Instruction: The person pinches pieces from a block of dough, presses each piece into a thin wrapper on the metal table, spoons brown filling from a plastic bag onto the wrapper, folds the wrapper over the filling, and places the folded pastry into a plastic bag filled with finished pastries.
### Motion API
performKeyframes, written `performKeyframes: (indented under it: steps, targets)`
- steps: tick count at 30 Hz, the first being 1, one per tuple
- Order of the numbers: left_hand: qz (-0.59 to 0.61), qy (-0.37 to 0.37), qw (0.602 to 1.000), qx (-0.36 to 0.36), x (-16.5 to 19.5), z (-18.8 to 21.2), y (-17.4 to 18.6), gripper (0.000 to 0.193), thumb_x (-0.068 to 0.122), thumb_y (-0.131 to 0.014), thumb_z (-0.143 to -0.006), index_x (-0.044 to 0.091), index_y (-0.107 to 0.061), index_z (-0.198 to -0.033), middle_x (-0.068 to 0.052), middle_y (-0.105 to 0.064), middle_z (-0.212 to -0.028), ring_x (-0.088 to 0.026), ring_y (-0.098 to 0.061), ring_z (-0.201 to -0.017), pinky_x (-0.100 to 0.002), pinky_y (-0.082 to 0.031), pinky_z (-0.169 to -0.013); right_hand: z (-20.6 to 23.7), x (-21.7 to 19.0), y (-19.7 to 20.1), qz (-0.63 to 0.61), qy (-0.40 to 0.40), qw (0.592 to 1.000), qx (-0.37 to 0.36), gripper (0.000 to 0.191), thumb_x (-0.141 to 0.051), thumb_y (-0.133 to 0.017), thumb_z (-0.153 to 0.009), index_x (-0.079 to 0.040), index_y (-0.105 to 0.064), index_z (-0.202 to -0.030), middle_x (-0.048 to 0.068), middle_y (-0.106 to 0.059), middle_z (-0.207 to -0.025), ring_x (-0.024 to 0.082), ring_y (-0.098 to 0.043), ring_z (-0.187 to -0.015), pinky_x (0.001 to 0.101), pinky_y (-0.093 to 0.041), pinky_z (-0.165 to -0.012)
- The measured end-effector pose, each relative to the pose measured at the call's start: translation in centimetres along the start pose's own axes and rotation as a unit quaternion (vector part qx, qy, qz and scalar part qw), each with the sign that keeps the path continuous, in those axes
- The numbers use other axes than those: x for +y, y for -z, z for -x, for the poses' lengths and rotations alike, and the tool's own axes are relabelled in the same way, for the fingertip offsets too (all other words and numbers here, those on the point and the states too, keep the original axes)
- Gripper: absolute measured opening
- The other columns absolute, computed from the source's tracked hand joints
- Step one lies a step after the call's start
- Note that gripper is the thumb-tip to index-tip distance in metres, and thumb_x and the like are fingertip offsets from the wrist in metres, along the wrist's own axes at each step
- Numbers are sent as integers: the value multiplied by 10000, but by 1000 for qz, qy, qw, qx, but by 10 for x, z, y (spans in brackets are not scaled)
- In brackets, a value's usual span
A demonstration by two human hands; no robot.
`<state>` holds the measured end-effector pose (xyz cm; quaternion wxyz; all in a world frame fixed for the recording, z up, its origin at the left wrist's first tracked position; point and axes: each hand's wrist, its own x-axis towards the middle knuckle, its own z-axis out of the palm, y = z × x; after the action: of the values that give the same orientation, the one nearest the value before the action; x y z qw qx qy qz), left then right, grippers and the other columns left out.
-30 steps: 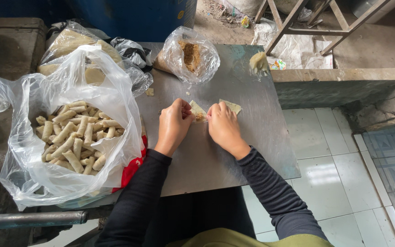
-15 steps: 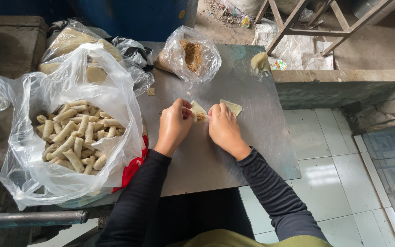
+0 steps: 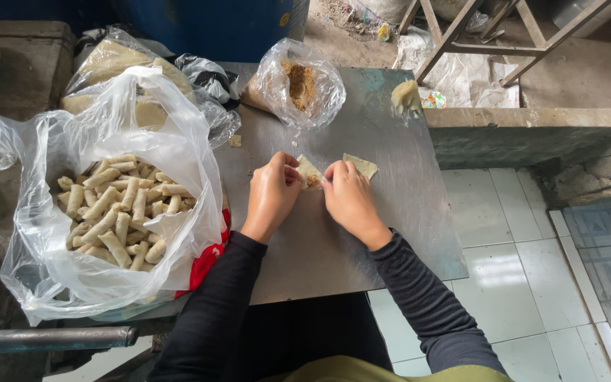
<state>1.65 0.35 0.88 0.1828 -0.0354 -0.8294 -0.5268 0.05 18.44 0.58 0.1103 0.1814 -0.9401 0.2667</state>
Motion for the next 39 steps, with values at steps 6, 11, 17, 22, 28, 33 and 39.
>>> performKeyframes:
  steps: [6, 11, 17, 22, 28, 33, 39]
  targets:
    - [-1, -4, 1000, -2, 2, 1, 0, 255, -7, -668, -765, -3, -642, -1019, -133, -754, -828, -280, -760, -779, -355, -582, -703, 3, 0, -9, 72, 49, 995, 40, 98, -87, -614, -946, -36, -566, -1015, 161, -593, -1014, 362, -603, -974, 483, -446, -855]
    - [-2, -6, 1000, 7, 1, 2, 0, 246, 13, -699, -766, 2, -646, -1006, -135, -746, -823, -282, -759, -775, -360, -585, -700, 1, -10, -1, -98, 32, 994, 32, 121, -75, -618, -971, -14, -544, -1045, 150, -647, -997, 327, -665, -904, 440, -520, -814]
    - [-25, -19, 999, 14, 3, 0, 1, 211, 34, -752, -740, 11, -647, -921, -139, -739, -822, -307, -745, -787, -379, -578, -701, 2, -27, 4, -148, 74, 986, 25, 282, 18, -660, -863, 0, -578, -1132, 149, -659, -1037, 290, -697, -900, 384, -554, -809]
    - [-85, -19, 996, -28, 7, -1, 7, 140, 102, -798, -737, 41, -710, -828, -137, -735, -800, -334, -724, -776, -416, -558, -697, 5, -27, 3, -91, 113, 989, 30, 207, -3, -707, -874, -15, -685, -1079, 137, -665, -1043, 324, -673, -929, 408, -535, -836]
    - [-106, -99, 987, -72, 0, -2, 13, 156, 139, -802, -685, 59, -750, -808, -134, -729, -803, -341, -711, -787, -435, -548, -720, 4, -24, 6, -93, 140, 986, 21, 221, -24, -722, -861, -8, -700, -1081, 134, -653, -1046, 337, -657, -977, 411, -530, -848]
    - [-124, -106, 986, -39, -9, -2, 2, 87, 107, -758, -809, 35, -719, -837, -167, -717, -848, -377, -689, -820, -458, -532, -735, -1, -15, 8, -120, 137, 983, -16, 237, -83, -767, -841, 4, -694, -1049, 133, -649, -1019, 330, -662, -942, 409, -531, -816]
    - [-61, -72, 994, -53, -12, -5, 2, 245, 186, -789, -792, -2, -672, -894, -183, -714, -845, -373, -700, -807, -449, -542, -712, -23, -4, -1, -94, 134, 986, -16, 87, -79, -711, -915, -26, -734, -979, 135, -679, -951, 343, -678, -900, 414, -539, -794]
